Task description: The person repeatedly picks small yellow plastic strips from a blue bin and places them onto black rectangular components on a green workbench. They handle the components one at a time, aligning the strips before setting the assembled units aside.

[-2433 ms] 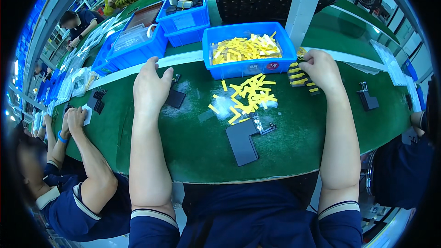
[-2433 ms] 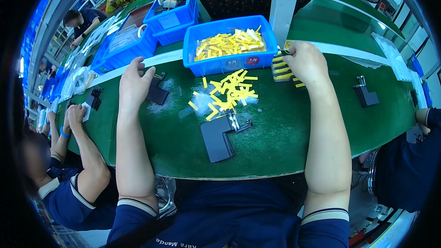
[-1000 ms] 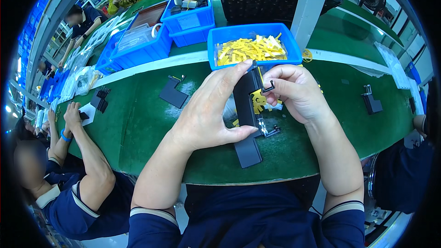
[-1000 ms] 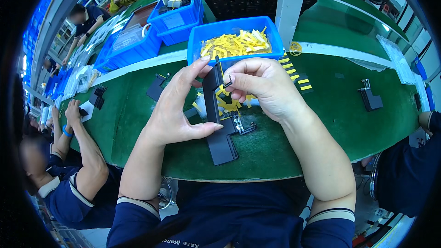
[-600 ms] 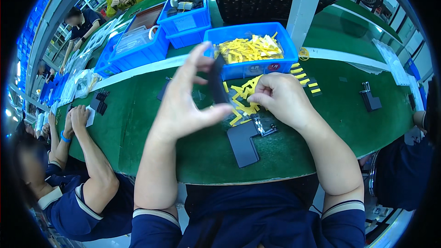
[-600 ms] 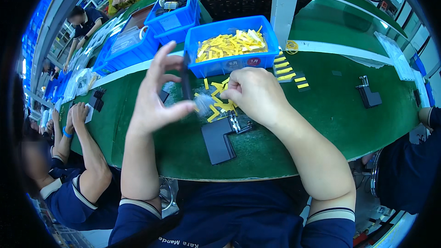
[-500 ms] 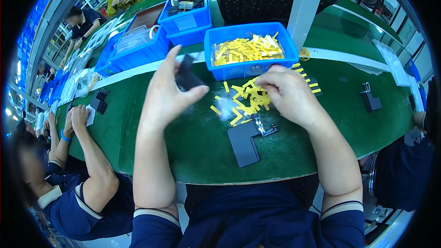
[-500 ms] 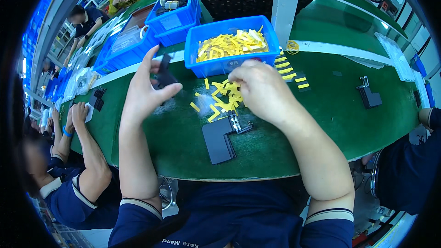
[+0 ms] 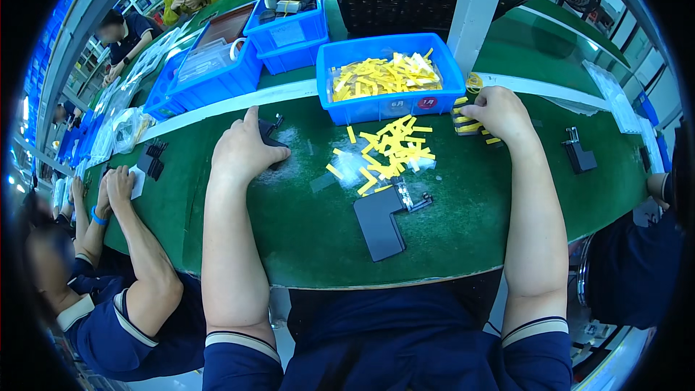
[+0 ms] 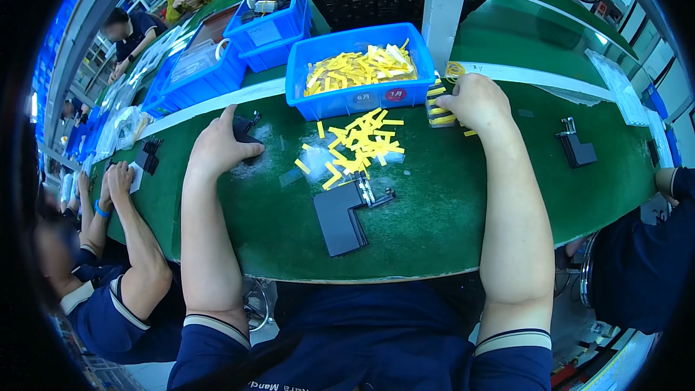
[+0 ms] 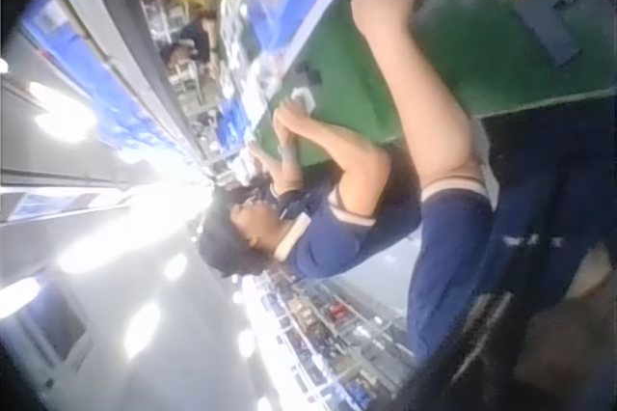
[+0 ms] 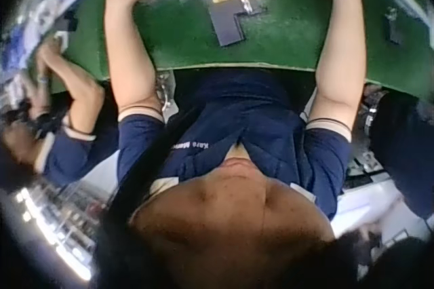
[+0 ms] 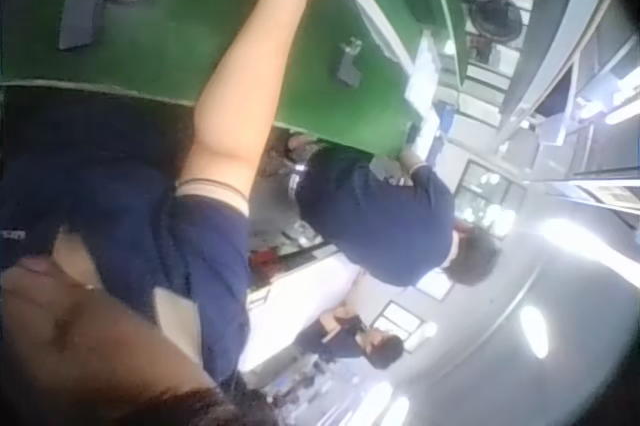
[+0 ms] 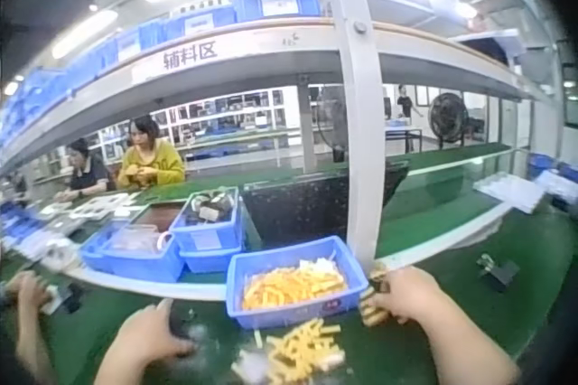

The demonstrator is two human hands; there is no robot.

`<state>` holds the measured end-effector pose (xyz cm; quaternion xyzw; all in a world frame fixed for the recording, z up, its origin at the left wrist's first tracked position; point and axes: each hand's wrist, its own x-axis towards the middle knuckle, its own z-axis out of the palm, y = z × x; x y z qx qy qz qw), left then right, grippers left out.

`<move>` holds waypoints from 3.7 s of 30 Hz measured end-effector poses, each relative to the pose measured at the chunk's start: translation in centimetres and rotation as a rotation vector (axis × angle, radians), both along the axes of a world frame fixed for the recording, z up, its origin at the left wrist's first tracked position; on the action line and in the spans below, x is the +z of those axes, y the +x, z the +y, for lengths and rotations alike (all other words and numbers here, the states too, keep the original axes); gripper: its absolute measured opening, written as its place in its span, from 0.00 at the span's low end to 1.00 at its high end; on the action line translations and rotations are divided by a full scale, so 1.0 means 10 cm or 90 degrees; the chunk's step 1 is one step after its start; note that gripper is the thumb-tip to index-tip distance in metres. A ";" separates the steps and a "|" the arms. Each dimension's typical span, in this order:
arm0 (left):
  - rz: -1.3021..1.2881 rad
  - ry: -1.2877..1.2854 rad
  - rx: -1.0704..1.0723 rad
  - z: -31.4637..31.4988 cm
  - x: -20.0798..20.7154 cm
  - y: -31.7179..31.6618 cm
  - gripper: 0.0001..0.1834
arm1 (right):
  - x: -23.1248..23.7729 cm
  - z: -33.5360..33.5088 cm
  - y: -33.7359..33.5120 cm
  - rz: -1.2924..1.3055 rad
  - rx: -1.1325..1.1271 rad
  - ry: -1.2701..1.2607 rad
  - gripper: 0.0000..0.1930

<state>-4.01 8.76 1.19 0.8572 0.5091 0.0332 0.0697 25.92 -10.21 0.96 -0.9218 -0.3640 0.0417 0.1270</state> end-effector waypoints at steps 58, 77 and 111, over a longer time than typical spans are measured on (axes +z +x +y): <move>-0.738 -0.727 -0.276 -0.64 -0.03 0.38 0.09 | 0.00 0.02 -1.07 0.710 0.300 0.645 0.09; -0.147 -0.060 -0.568 -1.10 0.07 0.30 0.43 | 0.06 -0.01 -1.05 0.372 0.334 0.633 0.08; -0.750 -0.615 -0.335 -0.96 -0.09 0.39 0.10 | 0.02 -0.01 -1.10 0.205 0.400 0.685 0.09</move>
